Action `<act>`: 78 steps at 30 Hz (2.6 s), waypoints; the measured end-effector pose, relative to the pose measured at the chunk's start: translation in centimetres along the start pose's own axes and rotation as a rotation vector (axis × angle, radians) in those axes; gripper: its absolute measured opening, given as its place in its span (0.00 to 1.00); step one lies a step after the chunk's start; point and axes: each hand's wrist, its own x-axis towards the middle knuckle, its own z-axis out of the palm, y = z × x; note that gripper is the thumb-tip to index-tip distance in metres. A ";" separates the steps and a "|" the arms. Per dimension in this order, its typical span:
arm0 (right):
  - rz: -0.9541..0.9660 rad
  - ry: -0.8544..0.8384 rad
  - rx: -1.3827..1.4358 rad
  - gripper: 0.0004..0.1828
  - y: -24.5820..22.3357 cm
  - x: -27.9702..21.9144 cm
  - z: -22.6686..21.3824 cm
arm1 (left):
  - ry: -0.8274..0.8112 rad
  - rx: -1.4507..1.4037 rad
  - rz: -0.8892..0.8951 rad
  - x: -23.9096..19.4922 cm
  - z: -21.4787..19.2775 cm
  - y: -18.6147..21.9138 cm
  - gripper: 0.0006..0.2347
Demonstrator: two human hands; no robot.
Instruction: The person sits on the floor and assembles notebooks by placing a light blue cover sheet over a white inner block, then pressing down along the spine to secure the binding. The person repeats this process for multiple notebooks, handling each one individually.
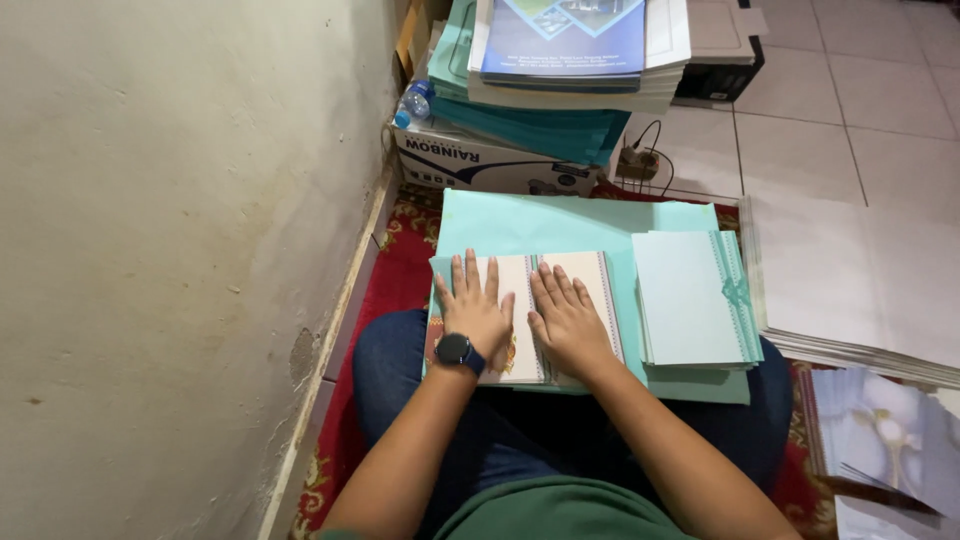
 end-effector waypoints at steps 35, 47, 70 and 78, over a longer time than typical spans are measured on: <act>-0.055 0.140 0.022 0.32 1.0 1.4 1.4 | 0.188 -0.034 0.090 -5.8 0.6 1.2 0.32; -0.165 0.124 0.001 0.35 1.7 -0.7 2.9 | 0.170 -0.010 0.090 -5.7 0.2 1.6 0.31; -0.104 0.108 -0.044 0.36 1.6 -1.2 2.7 | 0.048 -0.038 0.164 -4.3 -0.2 0.8 0.30; -0.096 0.147 -0.047 0.35 1.7 -1.1 3.1 | 0.025 0.058 0.111 -3.0 0.1 1.6 0.30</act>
